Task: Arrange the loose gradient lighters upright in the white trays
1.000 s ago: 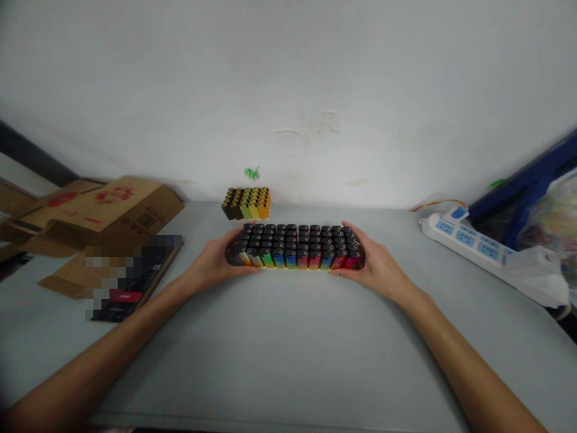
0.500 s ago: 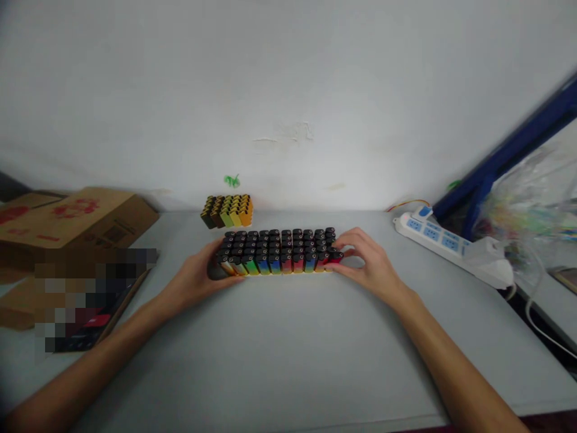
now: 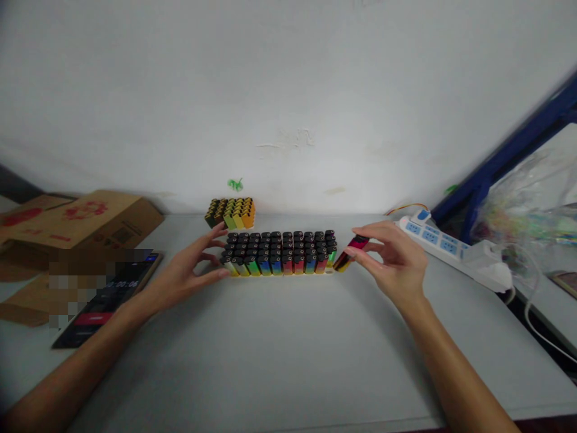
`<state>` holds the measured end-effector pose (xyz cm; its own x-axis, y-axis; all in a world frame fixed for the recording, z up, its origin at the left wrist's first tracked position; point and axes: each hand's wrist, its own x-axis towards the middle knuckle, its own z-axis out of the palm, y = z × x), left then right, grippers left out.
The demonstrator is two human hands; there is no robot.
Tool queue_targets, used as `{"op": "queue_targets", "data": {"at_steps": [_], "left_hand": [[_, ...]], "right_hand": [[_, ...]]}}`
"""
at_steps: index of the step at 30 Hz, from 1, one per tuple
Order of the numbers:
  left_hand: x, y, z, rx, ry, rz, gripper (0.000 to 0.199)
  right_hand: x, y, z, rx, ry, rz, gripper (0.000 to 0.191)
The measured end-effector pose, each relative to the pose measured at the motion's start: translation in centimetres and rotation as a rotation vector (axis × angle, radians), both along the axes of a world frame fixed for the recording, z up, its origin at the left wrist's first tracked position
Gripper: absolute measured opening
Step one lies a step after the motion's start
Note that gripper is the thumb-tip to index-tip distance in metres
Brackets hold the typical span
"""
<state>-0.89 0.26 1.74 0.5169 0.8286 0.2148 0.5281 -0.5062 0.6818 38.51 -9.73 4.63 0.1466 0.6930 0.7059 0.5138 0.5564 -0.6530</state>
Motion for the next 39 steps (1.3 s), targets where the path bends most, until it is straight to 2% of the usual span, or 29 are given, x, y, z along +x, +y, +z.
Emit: {"op": "queue_targets", "data": {"at_steps": [2, 5, 6, 8, 11, 12, 14, 17, 20, 24, 30, 35, 39], "left_hand": [[-0.2, -0.7, 1.3, 0.104, -0.062, 0.106, 0.055], [0.2, -2.5, 2.9, 0.347, -0.14, 0.291, 0.028], [0.5, -3.3, 3.3, 0.408, -0.163, 0.314, 0.022], [1.4, -5.0, 3.6, 0.424, -0.21, 0.214, 0.019], [3.2, -7.3, 3.3, 0.232, -0.252, -0.037, 0.012], [3.8, -8.0, 3.0, 0.139, -0.254, -0.097, 0.013], [4.9, -8.8, 2.3, -0.106, -0.334, -0.202, 0.026], [5.7, -9.1, 1.3, -0.395, -0.526, -0.15, 0.042], [5.6, -8.8, 0.9, -0.542, -0.623, -0.12, 0.048], [5.2, -8.6, 1.5, -0.533, -0.618, -0.102, 0.057], [4.9, -8.6, 1.9, -0.471, -0.606, -0.101, 0.048], [4.8, -8.5, 2.1, -0.488, -0.608, -0.095, 0.046], [4.9, -8.5, 2.2, -0.501, -0.61, -0.09, 0.052]], "right_hand": [[-1.3, -0.1, 0.3, -0.07, 0.073, 0.092, 0.023], [-4.0, -0.1, 0.5, -0.231, 0.183, 0.239, 0.021], [-5.0, -0.1, 0.5, -0.29, 0.221, 0.283, 0.021], [-7.1, 0.1, 0.5, -0.415, 0.289, 0.365, 0.023], [-10.1, 0.3, 0.4, -0.566, 0.37, 0.469, 0.028], [-10.9, 0.4, 0.4, -0.6, 0.383, 0.496, 0.029], [-12.4, 0.5, 0.3, -0.629, 0.382, 0.521, 0.031], [-13.8, 0.9, 0.0, -0.632, 0.347, 0.497, 0.033], [-14.5, 1.3, -0.1, -0.678, 0.38, 0.507, 0.037], [-14.6, 1.6, 0.0, -0.758, 0.463, 0.604, 0.038], [-14.1, 1.4, -0.1, -0.846, 0.475, 0.737, 0.036], [-14.4, 1.3, -0.6, -0.835, 0.535, 0.743, 0.031], [-14.5, 1.1, -0.7, -0.818, 0.576, 0.762, 0.028]]}}
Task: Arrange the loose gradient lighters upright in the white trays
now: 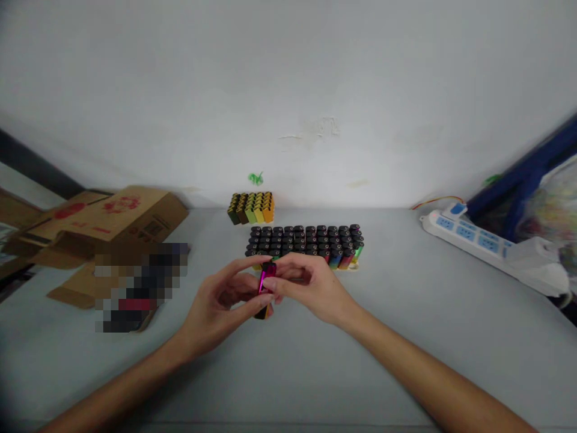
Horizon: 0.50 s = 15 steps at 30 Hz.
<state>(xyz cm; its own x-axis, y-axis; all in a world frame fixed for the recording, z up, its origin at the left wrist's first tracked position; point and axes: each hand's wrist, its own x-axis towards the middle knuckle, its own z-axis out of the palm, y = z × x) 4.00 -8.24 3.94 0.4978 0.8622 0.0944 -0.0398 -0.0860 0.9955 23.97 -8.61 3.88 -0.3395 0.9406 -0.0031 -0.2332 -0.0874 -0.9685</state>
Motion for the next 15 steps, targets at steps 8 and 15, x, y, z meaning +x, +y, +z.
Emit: {"op": "queue_targets", "data": {"at_steps": [8, 15], "left_hand": [[0.21, -0.21, -0.2, -0.015, -0.04, 0.003, 0.045], [0.24, -0.12, -0.29, 0.003, -0.02, 0.003, 0.046]], "right_hand": [[0.1, -0.27, -0.07, -0.014, 0.012, -0.003, 0.033], [0.09, -0.37, -0.05, -0.016, 0.005, -0.015, 0.032]]}}
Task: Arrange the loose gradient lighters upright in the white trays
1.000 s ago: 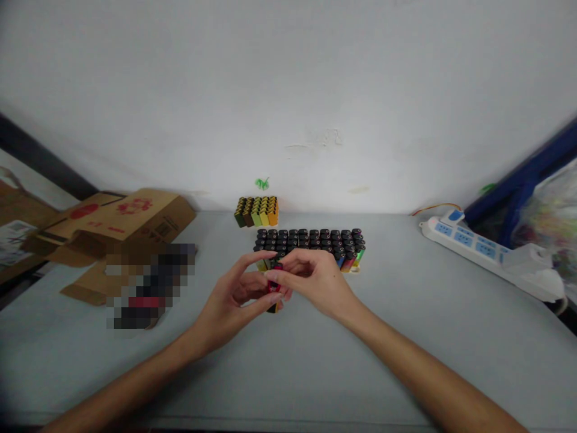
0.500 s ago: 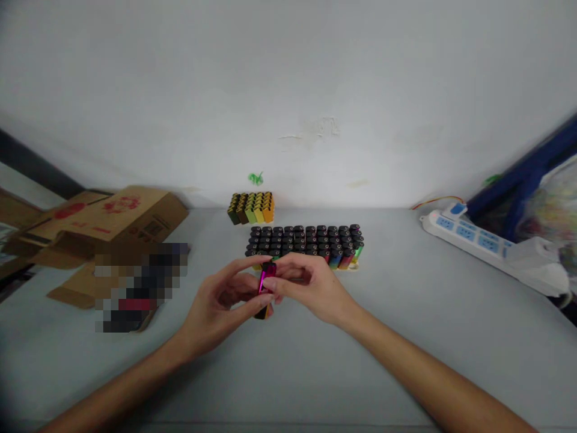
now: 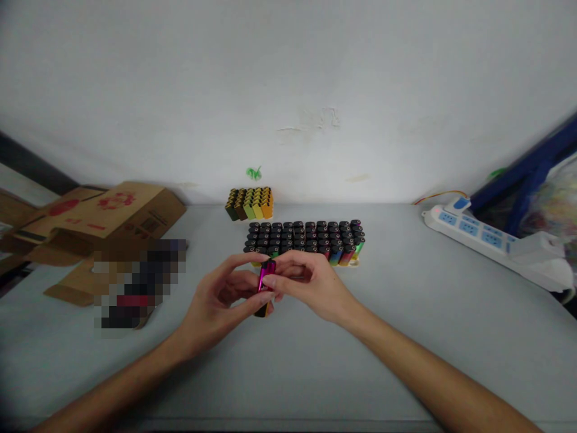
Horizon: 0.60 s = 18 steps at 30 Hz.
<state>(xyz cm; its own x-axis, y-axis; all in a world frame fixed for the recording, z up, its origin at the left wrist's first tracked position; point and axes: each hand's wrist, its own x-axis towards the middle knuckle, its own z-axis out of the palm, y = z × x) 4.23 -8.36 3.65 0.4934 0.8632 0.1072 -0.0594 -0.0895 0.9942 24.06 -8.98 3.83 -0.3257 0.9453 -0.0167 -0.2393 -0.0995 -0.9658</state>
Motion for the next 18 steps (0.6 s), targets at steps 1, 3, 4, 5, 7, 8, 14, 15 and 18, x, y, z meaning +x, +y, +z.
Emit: {"op": "queue_targets", "data": {"at_steps": [1, 3, 4, 5, 7, 8, 14, 15, 18], "left_hand": [[0.0, 0.0, -0.1, 0.012, 0.008, -0.002, 0.045], [-0.1, 0.1, -0.1, 0.042, 0.026, -0.008, 0.044], [-0.1, 0.1, 0.0, 0.059, 0.035, -0.01, 0.043], [-0.2, 0.1, 0.1, 0.076, 0.046, -0.01, 0.042], [-0.6, 0.2, 0.6, 0.116, 0.072, -0.006, 0.041], [-0.9, 0.4, 0.9, 0.139, 0.088, 0.007, 0.041], [-3.8, 3.2, 2.5, 0.299, 0.18, 0.343, 0.05], [-4.4, 3.9, 2.5, 0.316, 0.221, 0.407, 0.051], [-6.0, 6.1, 1.6, 0.317, 0.426, 0.469, 0.049]], "right_hand": [[0.0, 0.0, -0.1, 0.002, -0.003, -0.003, 0.032], [0.0, 0.1, -0.3, 0.01, -0.011, 0.001, 0.033], [0.0, 0.1, -0.3, 0.015, -0.018, 0.011, 0.033], [0.0, 0.2, -0.4, 0.02, -0.027, 0.02, 0.034], [0.0, 0.2, -0.3, 0.04, -0.059, 0.018, 0.036], [0.1, 0.1, -0.1, 0.06, -0.085, 0.0, 0.037], [2.4, -1.0, 2.9, 0.296, -0.295, -0.186, 0.025], [3.1, -1.1, 3.5, 0.337, -0.323, -0.211, 0.023], [5.5, -0.9, 4.5, 0.442, -0.42, -0.342, 0.019]]}}
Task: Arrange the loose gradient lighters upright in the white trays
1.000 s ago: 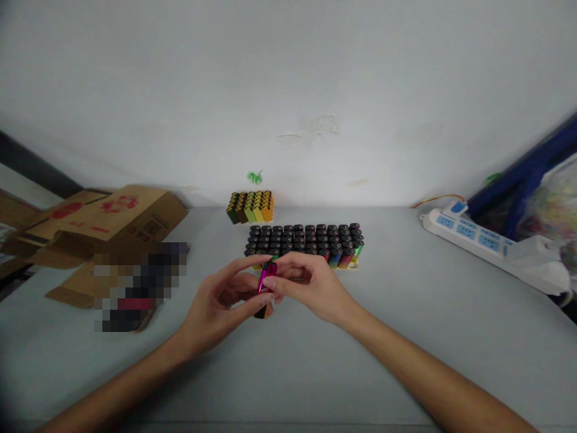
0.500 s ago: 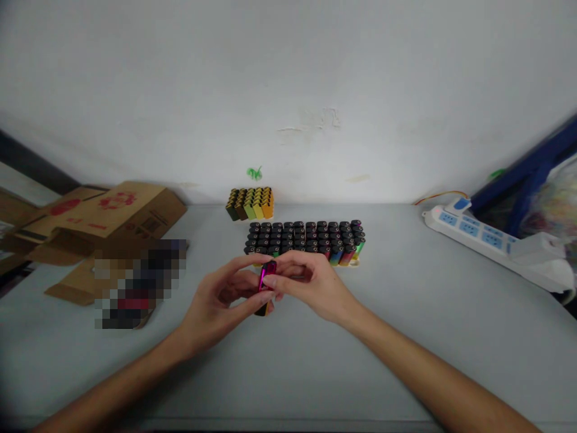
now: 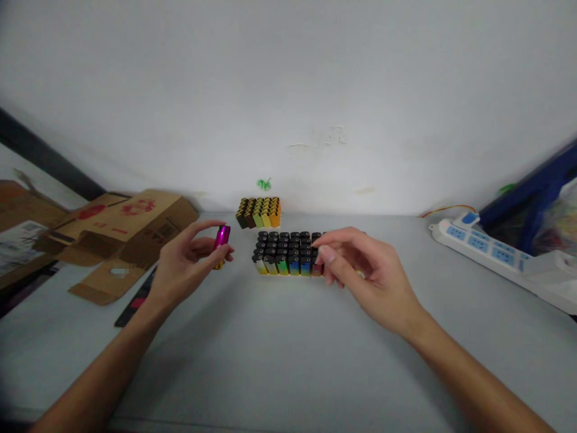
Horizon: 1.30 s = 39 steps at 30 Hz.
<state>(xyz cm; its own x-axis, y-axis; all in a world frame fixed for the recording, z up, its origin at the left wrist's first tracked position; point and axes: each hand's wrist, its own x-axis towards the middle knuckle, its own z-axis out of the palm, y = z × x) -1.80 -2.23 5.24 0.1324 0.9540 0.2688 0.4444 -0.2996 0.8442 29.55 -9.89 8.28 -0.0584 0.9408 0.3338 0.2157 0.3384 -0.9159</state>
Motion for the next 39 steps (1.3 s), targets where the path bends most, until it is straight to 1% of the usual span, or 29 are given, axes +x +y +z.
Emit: {"op": "queue_targets", "data": {"at_steps": [2, 4, 8, 11, 13, 16, 19, 22, 24, 26, 27, 29, 31, 33, 35, 37, 39], "left_hand": [[-0.7, 1.2, -0.9, 0.001, 0.241, 0.04, 0.046], [-1.0, 2.0, -1.7, -0.017, 0.424, 0.039, 0.045], [-0.9, 2.9, -2.7, -0.048, 0.543, 0.001, 0.049], [-0.9, 3.4, -3.1, -0.009, 0.615, -0.013, 0.05], [-1.0, 3.7, -3.2, 0.014, 0.654, -0.01, 0.049], [-1.0, 4.0, -3.3, 0.01, 0.693, -0.017, 0.048], [-0.8, 4.0, -3.5, 0.009, 0.723, -0.036, 0.048], [-0.7, 4.0, -3.9, 0.047, 0.771, -0.023, 0.049], [-0.7, 4.0, -4.1, 0.066, 0.797, -0.012, 0.049], [-0.8, 4.0, -4.4, 0.069, 0.814, -0.009, 0.051], [-0.9, 4.0, -4.6, 0.066, 0.821, -0.013, 0.052], [-0.9, 4.0, -4.8, 0.063, 0.823, -0.017, 0.057], [-1.0, 4.1, -4.9, 0.058, 0.796, -0.017, 0.065], [-1.0, 4.0, -4.5, 0.053, 0.746, -0.009, 0.073], [-1.0, 3.5, -3.7, 0.067, 0.684, 0.007, 0.075], [-0.6, 2.6, -2.4, 0.117, 0.611, 0.029, 0.072], [0.0, 1.5, -1.4, 0.174, 0.529, -0.044, 0.066]], "right_hand": [[1.8, 0.7, -0.2, 0.073, -0.002, -0.088, 0.015], [3.7, 1.4, -1.3, 0.129, -0.003, -0.164, 0.013], [7.5, 2.3, -5.0, 0.169, -0.014, -0.265, 0.015], [9.6, 2.5, -7.4, 0.089, -0.088, -0.315, 0.02], [10.2, 2.6, -8.2, 0.045, -0.105, -0.349, 0.026], [10.4, 2.9, -8.6, -0.009, -0.148, -0.352, 0.034], [10.4, 3.1, -8.7, -0.045, -0.262, -0.325, 0.038], [10.5, 3.1, -8.9, -0.06, -0.363, -0.311, 0.04], [10.7, 3.1, -9.2, -0.077, -0.38, -0.322, 0.041], [10.9, 3.2, -9.5, -0.095, -0.353, -0.321, 0.042], [10.9, 3.3, -9.7, -0.097, -0.33, -0.304, 0.044], [11.0, 3.3, -9.9, -0.085, -0.276, -0.225, 0.052], [11.0, 3.3, -9.9, -0.067, -0.228, -0.104, 0.068], [10.8, 3.2, -9.9, -0.069, -0.203, 0.013, 0.087], [10.4, 3.1, -9.8, -0.087, -0.234, 0.057, 0.1], [9.9, 3.1, -9.8, -0.105, -0.302, 0.045, 0.101], [9.5, 3.1, -9.8, -0.103, -0.349, 0.026, 0.093]]}}
